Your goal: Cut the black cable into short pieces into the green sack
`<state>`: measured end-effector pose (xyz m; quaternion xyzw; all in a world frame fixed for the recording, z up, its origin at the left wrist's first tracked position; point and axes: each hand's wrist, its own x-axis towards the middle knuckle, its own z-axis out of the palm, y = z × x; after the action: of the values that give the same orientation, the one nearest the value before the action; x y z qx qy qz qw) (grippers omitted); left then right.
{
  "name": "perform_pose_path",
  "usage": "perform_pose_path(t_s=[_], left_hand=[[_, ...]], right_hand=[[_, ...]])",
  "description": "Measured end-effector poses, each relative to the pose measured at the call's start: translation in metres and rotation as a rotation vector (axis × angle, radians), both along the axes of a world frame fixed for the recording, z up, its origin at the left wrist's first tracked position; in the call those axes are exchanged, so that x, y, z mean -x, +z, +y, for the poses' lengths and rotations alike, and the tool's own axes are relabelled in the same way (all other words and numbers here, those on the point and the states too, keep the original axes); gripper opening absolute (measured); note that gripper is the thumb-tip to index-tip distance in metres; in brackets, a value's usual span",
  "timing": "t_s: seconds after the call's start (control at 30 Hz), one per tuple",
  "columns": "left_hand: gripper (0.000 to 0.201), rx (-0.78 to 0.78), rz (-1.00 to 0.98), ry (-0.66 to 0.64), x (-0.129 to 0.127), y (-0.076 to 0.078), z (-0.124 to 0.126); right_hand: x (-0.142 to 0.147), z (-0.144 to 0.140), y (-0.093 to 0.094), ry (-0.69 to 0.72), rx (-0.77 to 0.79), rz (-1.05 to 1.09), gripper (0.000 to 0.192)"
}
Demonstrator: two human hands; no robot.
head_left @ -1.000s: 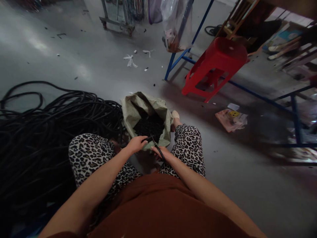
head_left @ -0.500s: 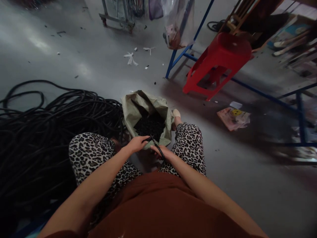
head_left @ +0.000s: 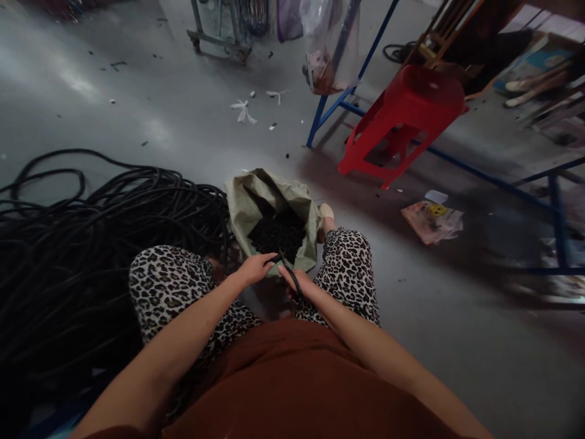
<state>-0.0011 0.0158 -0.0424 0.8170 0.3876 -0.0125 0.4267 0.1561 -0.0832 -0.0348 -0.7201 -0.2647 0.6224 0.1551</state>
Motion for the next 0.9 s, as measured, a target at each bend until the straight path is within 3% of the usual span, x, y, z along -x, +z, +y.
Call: perform_pose_path(t_s=[0.2, 0.53, 0.9], left_hand=[[0.041, 0.001, 0.034, 0.007, 0.005, 0.006, -0.001], [0.041, -0.075, 0.057, 0.05, 0.033, 0.027, 0.003], [0.042, -0.049, 0.029, 0.067, 0.02, 0.014, 0.004]], right_hand=[[0.0, 0.001, 0.003, 0.118, 0.019, -0.037, 0.056], [0.002, 0.004, 0.002, 0.048, 0.004, 0.024, 0.051], [-0.001, 0.004, -0.001, -0.042, -0.011, 0.107, 0.052]])
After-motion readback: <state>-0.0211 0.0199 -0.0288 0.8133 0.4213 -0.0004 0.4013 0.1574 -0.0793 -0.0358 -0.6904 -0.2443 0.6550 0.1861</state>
